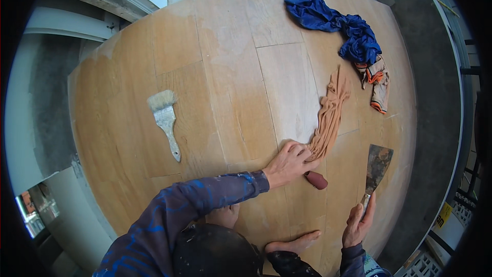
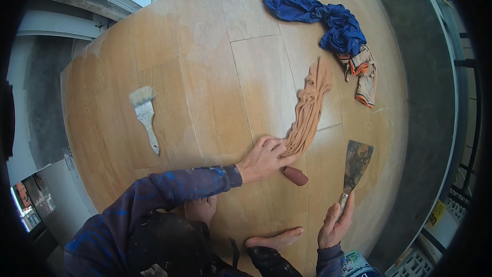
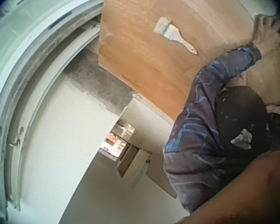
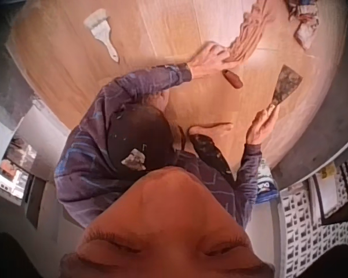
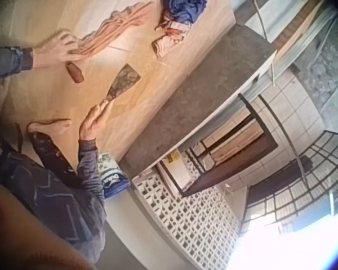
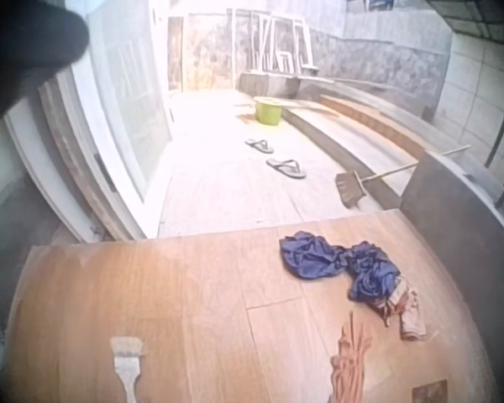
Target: The person sands the surface of a wooden floor using a sanding block and a cloth. The person uses the sanding block to scrub specific areas, wipes the dust with the cloth, and then uses a putty knife to scrape the floor edges.
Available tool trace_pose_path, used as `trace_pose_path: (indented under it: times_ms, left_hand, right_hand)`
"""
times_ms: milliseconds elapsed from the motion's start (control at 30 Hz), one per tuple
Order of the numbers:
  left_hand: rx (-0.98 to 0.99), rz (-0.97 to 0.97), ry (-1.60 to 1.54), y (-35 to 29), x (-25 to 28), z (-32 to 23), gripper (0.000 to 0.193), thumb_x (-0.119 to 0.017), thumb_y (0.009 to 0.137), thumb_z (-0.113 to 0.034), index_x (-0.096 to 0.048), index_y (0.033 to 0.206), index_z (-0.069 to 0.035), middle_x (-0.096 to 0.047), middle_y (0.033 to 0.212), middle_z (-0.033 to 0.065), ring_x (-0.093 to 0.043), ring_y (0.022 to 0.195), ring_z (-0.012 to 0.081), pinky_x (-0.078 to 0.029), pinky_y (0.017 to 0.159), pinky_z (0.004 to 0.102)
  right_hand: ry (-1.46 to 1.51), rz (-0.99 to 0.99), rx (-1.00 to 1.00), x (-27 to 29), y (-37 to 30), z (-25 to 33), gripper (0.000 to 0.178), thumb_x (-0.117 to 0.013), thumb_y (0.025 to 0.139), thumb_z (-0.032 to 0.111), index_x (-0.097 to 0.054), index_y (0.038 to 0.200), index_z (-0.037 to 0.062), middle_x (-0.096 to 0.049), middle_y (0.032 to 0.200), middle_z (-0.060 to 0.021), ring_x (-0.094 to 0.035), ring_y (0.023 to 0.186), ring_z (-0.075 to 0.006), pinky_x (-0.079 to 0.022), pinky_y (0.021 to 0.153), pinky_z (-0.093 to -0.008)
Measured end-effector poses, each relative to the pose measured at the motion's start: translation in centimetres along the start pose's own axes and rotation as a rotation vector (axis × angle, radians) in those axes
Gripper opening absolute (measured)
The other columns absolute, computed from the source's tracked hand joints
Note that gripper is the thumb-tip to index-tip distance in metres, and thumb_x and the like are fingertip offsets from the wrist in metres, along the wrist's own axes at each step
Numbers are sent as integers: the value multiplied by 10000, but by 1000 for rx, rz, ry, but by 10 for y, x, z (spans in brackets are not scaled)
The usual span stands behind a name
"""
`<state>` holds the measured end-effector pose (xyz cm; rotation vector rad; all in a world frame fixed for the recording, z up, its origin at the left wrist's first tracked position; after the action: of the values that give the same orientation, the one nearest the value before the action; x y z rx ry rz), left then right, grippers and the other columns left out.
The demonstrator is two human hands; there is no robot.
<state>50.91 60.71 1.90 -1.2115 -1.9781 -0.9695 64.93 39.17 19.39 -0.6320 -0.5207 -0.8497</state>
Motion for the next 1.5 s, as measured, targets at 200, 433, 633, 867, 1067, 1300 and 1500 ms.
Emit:
trace_pose_path:
  times_ms: [200,433,633,867,1067,1300,1500]
  left_hand:
    - [239,-164,248,-21,85,120,562,-662,893,-62,-721,1375,-347,-589,1357,68,-512,1333,305,-318,1234,572]
    - [588,-557,518,137,203,419,406,-611,997,-197,-706,1391,-210,-587,1480,149,-487,1409,375,-354,1186,542]
    - [406,-387,548,167,166,414,579,-591,1005,-446,-641,1436,-62,-561,1524,233,-434,1480,459,-329,1225,571]
    - [204,-91,0,39,53,84,660,-678,963,-461,-596,1471,-47,-494,1599,211,-357,1551,423,-262,1299,552]
    - [363,-36,-1293,-68,-60,-70,525,-522,1057,-332,-519,1508,-64,-491,1575,156,-388,1526,296,-275,1279,517]
    - [164,728,-246,-76,-22,-45,394,-626,953,-367,-726,1180,-61,-692,1236,182,-523,1304,352,-244,1238,636]
    - [204,-68,-220,-98,31,-33,616,-800,780,-538,-692,1211,-112,-525,1473,125,-329,1535,375,-133,1277,733]
  right_hand:
    - [83,-22,61,-32,13,-4,615,-518,1147,274,-327,1663,2,-465,746,52,-401,619,-41,-323,551,-229]
    - [202,139,136,-92,-17,9,579,-517,1137,263,-368,1610,-37,-572,752,-27,-491,613,-79,-407,575,-245]
    - [321,91,266,-108,-12,28,544,-546,1121,300,-392,1562,21,-624,1008,-133,-544,716,-124,-442,616,-261]
    - [494,62,275,-133,35,83,496,-547,1117,219,-380,1522,-14,-593,1192,-117,-523,726,-105,-482,679,-286]
    - [373,503,256,-276,53,187,477,-542,1101,117,-471,1536,-67,-689,1009,-64,-577,785,-92,-493,697,-270]
    - [-186,311,733,-455,158,312,302,-518,1065,168,-603,1270,-37,-710,1182,-329,-677,1133,-512,-530,994,-568]
    - [-234,273,711,-512,201,354,319,-482,1074,269,-635,1232,38,-722,1118,-344,-681,1085,-547,-529,942,-612]
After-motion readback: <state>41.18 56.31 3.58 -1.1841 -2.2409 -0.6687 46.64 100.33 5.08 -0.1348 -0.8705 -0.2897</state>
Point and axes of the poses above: each hand's wrist, its own y-axis towards the middle knuckle, its own x-axis out of the back of the hand, z = x × y, the point moved 3 cm from there along y, towards the middle knuckle
